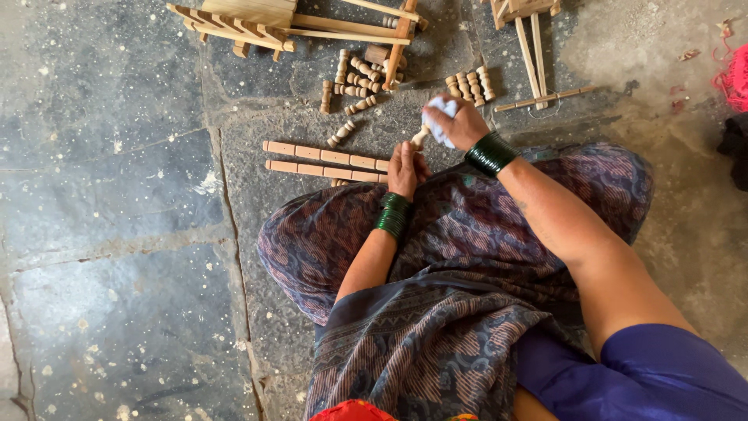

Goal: The person sits on the floor and wipes small turned wooden pieces with a cloth. They pick up each piece, rub it with the cloth, and place it back on the floor among other similar parts.

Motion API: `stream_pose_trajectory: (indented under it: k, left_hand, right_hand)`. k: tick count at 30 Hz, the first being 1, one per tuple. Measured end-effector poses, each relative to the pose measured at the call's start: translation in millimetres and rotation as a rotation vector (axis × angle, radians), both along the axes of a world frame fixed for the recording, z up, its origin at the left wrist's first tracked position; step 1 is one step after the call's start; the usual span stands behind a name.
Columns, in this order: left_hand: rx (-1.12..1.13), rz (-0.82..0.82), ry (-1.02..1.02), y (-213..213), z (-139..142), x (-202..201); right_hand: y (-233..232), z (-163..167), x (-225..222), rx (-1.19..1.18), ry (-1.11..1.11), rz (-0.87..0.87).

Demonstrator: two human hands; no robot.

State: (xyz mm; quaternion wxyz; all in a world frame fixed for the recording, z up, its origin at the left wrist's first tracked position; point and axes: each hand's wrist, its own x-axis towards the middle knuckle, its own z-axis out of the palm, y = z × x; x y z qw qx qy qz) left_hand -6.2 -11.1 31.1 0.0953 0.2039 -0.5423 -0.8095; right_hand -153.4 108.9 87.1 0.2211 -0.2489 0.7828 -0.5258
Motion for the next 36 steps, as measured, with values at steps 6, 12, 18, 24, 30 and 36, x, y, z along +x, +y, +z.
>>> stream_pose_trajectory:
  k: [6, 12, 18, 24, 30, 36]
  left_hand:
    - [0.297, -0.023, 0.001, -5.8, 2.9, 1.5]
    - [0.174, -0.143, -0.069, 0.2, 3.2, -1.0]
    - [0.373, 0.019, 0.009, -4.1, 4.9, -5.7]
    - [0.469, -0.005, 0.088, -8.0, 2.2, -2.0]
    - [0.553, 0.073, 0.164, -12.1, 4.8, 1.4]
    - [0.541, -0.038, 0.094, -15.7, 2.6, 2.0]
  right_hand:
    - [3.7, 5.4, -7.1, -0.006, -0.270, 0.056]
    - [-6.2, 2.3, 18.0, -0.044, 0.031, 0.321]
    - [-6.5, 6.0, 18.5, 0.130, 0.370, 0.233]
    - [-9.8, 13.3, 33.3, 0.081, 0.548, 0.253]
    - [-13.7, 20.5, 46.7, -0.127, 0.235, 0.352]
    - [-14.3, 0.8, 43.3, -0.089, 0.028, 0.196]
